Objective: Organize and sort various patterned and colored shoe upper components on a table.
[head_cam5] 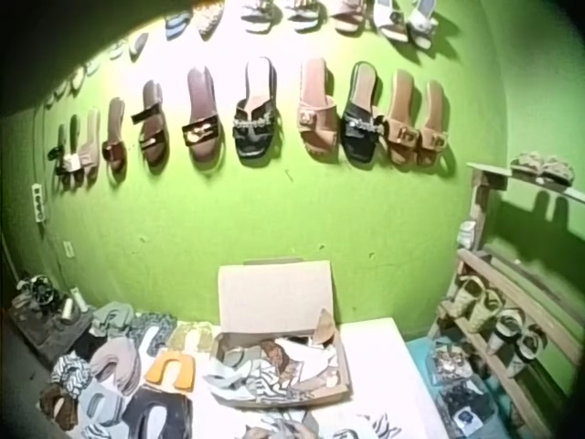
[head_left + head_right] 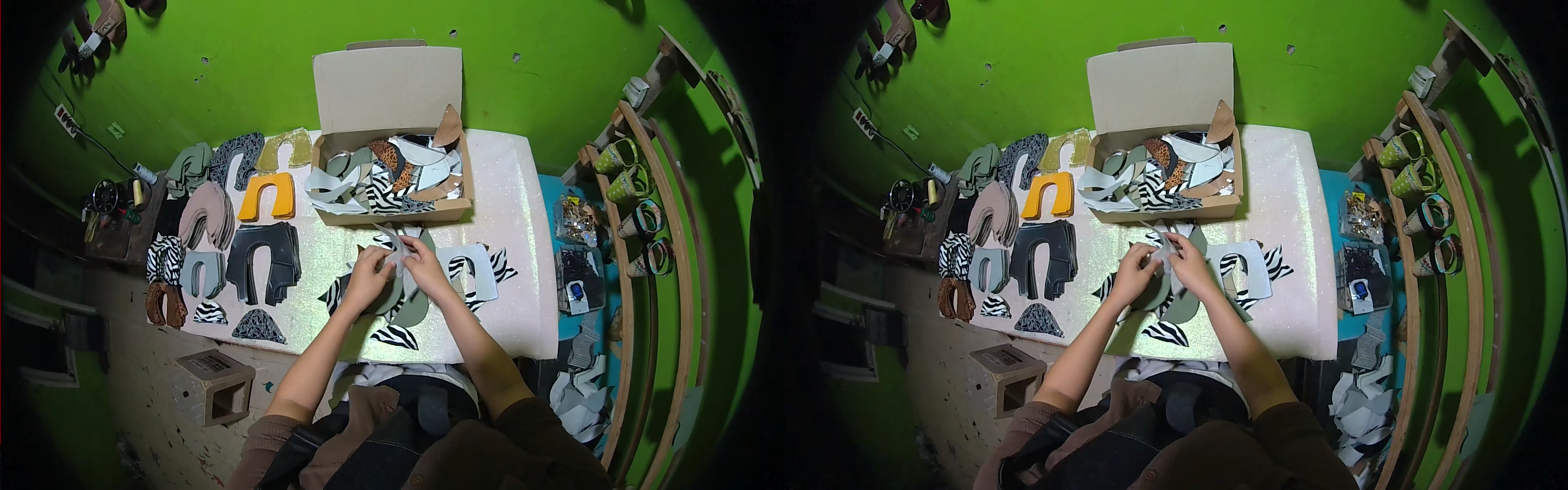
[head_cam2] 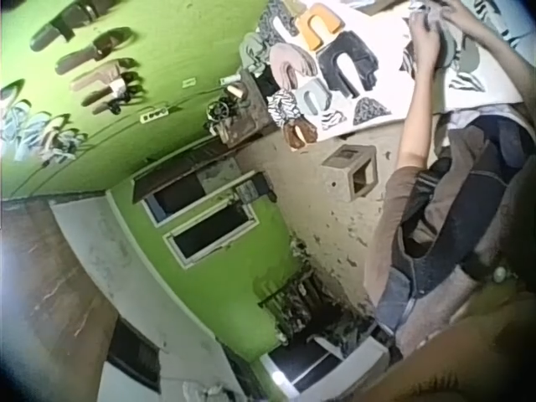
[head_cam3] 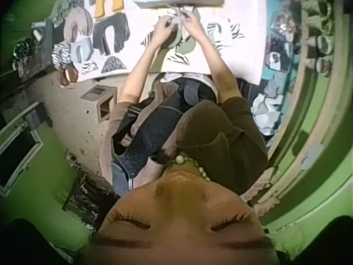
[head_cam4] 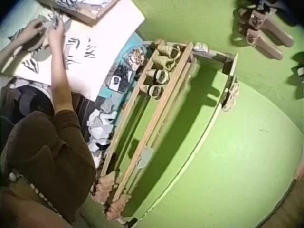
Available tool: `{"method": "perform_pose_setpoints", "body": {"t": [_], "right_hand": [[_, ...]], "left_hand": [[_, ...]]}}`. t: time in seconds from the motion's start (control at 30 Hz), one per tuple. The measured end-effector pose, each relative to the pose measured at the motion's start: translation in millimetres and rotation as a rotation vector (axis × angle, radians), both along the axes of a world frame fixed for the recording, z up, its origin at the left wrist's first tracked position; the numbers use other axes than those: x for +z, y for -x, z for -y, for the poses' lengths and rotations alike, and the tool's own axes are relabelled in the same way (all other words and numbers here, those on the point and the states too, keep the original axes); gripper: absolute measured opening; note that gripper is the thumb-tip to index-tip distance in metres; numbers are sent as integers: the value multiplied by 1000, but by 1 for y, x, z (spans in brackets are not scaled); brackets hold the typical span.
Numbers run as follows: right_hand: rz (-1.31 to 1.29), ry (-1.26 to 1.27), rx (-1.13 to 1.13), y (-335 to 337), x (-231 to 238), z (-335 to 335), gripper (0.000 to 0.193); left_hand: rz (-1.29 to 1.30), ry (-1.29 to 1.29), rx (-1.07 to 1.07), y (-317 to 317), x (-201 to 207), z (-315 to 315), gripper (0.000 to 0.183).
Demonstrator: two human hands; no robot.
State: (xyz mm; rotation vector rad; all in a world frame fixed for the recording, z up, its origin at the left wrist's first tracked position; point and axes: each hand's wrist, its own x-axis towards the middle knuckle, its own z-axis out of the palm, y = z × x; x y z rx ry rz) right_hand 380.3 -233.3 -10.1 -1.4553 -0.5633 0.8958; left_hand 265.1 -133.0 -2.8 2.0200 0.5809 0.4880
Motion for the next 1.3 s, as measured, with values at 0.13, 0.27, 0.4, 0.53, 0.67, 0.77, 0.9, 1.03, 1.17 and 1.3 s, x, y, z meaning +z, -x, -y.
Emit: {"method": "perform_pose_setpoints", "body": {"t": [0.13, 0.27, 0.4, 0.53, 0.67, 0.77, 0.9, 1.03, 1.17, 1.3], "right_hand": [[76, -27, 95, 1, 36, 15, 36], [219, 26, 74, -5, 8, 56, 33], [357, 169, 3, 4, -14, 85, 32], [686, 247, -63, 3, -25, 103, 39], [828, 558, -222, -4, -29, 111, 56], [872, 803, -380, -10, -27, 112, 74], [677, 881, -338, -16, -21, 103, 74], [686, 677, -288, -14, -29, 91, 57], [674, 341, -215, 9, -31, 67, 48], [706, 216, -186, 34, -14, 51, 46]], "left_hand": [[102, -391, -71, 17, 31, 12, 20], [12, -531, -168, 46, 20, 33, 24], [-127, -437, -85, 83, -1, 41, 30], [-173, -390, 12, 94, -3, 41, 34], [-180, -389, 105, 88, 3, 34, 31], [-178, -372, 144, 77, 6, 34, 31], [-177, -329, 172, 73, -2, 33, 32], [-200, -249, 169, 71, -7, 32, 33], [-187, -173, 134, 73, -18, 30, 35], [-218, -34, 82, 74, -16, 34, 42]]}}
